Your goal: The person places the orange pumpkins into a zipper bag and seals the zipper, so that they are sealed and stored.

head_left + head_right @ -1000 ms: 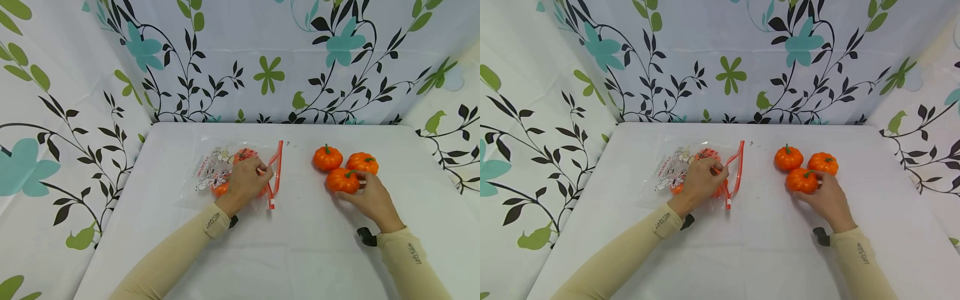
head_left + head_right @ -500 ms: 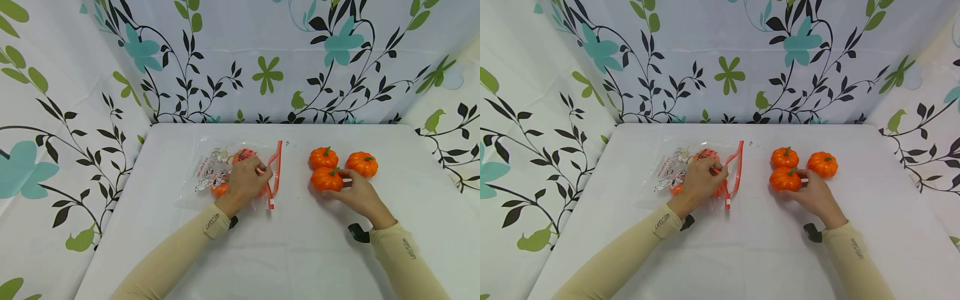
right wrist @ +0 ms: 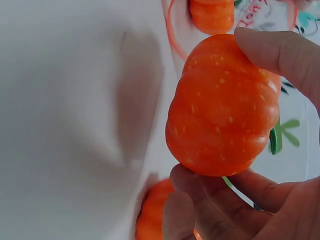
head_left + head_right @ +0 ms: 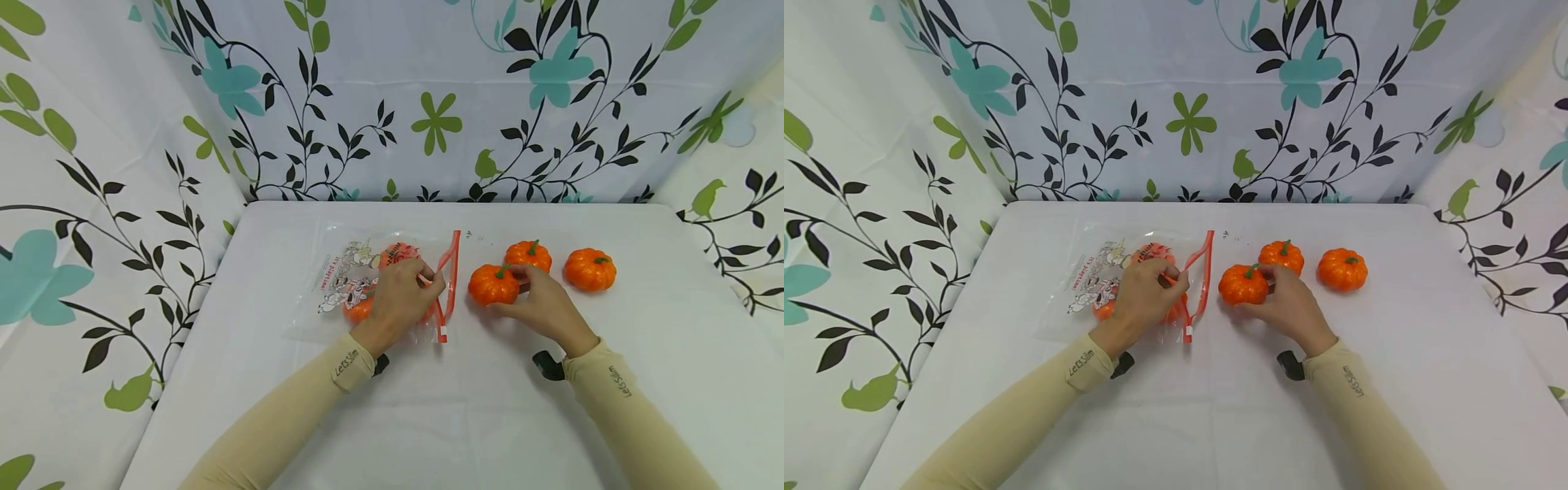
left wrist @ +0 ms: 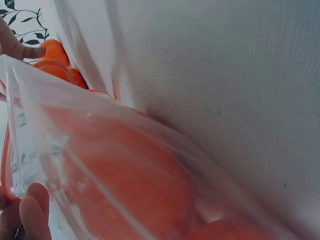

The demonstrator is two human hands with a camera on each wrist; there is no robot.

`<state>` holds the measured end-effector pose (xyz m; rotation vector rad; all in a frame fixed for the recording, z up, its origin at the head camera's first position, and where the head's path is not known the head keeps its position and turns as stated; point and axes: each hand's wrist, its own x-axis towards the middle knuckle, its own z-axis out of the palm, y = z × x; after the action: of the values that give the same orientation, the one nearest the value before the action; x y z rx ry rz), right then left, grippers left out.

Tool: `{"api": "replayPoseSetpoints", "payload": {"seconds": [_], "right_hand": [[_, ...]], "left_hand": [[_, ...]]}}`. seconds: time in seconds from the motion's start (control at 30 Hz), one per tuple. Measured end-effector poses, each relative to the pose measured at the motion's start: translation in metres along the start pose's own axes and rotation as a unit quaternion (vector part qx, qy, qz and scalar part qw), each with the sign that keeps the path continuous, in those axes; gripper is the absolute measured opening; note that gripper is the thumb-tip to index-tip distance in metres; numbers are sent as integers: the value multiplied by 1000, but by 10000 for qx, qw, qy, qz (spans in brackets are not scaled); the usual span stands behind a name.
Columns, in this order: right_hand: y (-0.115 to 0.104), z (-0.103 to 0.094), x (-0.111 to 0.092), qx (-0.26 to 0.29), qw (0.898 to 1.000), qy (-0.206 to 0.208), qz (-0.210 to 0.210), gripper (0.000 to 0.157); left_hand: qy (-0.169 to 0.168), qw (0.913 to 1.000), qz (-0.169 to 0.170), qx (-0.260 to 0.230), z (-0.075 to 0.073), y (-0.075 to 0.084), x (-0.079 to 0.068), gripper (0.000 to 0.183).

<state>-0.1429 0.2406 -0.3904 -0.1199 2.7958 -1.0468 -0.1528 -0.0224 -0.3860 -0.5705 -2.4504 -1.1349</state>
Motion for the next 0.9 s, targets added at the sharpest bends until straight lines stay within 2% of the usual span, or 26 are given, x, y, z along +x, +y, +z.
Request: {"api": "replayPoseSetpoints", "payload": {"seconds": [0.43, 0.9], "right_hand": [[-27, 35, 27, -214, 9991, 280, -253, 85], [-37, 51, 37, -622, 9956, 517, -463, 95]], "left_hand": [[83, 9998, 143, -102, 0, -1, -2, 14], [150, 9992, 357, -12, 2, 1, -1, 14]]}}
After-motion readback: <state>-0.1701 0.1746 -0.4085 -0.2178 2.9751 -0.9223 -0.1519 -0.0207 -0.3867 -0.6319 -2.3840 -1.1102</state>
